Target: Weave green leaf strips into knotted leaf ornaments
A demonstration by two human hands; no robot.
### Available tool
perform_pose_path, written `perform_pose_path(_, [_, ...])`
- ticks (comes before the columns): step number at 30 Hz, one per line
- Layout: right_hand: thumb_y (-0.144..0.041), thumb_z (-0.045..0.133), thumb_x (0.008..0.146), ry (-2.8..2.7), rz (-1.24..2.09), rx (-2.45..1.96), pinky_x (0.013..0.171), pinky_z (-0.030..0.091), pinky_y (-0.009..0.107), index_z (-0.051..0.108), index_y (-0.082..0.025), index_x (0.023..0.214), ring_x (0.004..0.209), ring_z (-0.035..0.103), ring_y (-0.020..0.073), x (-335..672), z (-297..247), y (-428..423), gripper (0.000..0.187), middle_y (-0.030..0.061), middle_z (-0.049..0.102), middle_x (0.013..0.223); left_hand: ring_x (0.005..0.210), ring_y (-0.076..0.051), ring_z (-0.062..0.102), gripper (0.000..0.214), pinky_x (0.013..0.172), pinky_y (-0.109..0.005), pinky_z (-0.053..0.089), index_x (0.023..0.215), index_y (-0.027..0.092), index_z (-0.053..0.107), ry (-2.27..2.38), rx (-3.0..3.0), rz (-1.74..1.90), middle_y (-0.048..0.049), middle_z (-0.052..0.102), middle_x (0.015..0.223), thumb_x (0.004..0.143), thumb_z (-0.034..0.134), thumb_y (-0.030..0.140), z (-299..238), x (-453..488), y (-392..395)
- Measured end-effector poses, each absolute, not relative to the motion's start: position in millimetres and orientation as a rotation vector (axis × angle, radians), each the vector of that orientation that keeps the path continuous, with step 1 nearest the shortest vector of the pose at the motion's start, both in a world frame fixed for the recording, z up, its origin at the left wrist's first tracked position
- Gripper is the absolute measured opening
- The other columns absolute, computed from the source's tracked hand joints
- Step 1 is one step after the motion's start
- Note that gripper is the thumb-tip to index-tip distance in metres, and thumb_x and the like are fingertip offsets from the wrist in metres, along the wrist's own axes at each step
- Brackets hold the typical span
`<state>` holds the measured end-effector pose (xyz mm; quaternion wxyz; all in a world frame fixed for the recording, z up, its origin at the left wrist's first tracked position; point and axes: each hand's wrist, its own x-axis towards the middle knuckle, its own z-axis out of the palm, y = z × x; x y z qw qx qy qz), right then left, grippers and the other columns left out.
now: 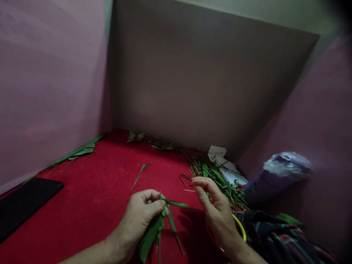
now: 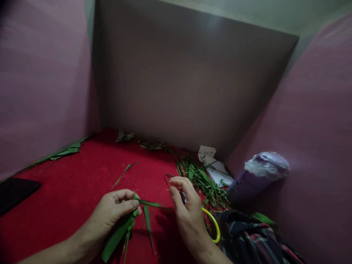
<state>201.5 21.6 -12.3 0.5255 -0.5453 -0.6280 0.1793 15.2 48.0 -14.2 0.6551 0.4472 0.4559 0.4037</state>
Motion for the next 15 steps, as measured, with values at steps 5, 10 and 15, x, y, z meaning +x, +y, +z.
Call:
perform_pose_path(5, [-0.044, 0.045, 0.085, -1.475, 0.588, -1.540, 0.076, 0.046, 0.031, 0.065, -0.015, 0.090, 0.086, 0.061, 0.0221, 209.5, -1.9, 61.8, 0.036, 0.0090, 0.068, 0.089, 0.037, -0.007, 0.040, 0.017, 0.038, -0.019, 0.031, 0.058, 0.015, 0.055, 1.025, 0.992, 0.900, 0.0021, 0.056, 0.046, 0.058, 0.062, 0.030, -26.6, 15.0, 55.8])
perform_pose_path(10, [-0.032, 0.050, 0.083, -1.660, 0.555, -1.624, 0.061, 0.047, 0.028, 0.069, -0.012, 0.075, 0.068, 0.064, 0.0196, 207.1, 4.5, 128.3, 0.028, 0.0054, 0.069, 0.069, 0.035, -0.007, 0.039, 0.014, 0.039, -0.019, 0.030, 0.056, 0.016, 0.053, 1.000, 0.947, 0.942, 0.0027, 0.056, 0.043, 0.057, 0.061, 0.027, -41.5, 16.6, 61.0])
perform_pose_path(15, [-0.029, 0.054, 0.088, -1.826, 0.286, -1.711, 0.074, 0.050, 0.034, 0.063, -0.013, 0.090, 0.081, 0.062, 0.0162, 195.5, 0.4, 201.6, 0.019, 0.0033, 0.065, 0.089, 0.037, -0.006, 0.037, 0.012, 0.041, -0.019, 0.025, 0.053, 0.016, 0.052, 1.057, 0.934, 0.934, 0.0020, 0.056, 0.042, 0.054, 0.060, 0.024, -46.1, 20.0, 65.6])
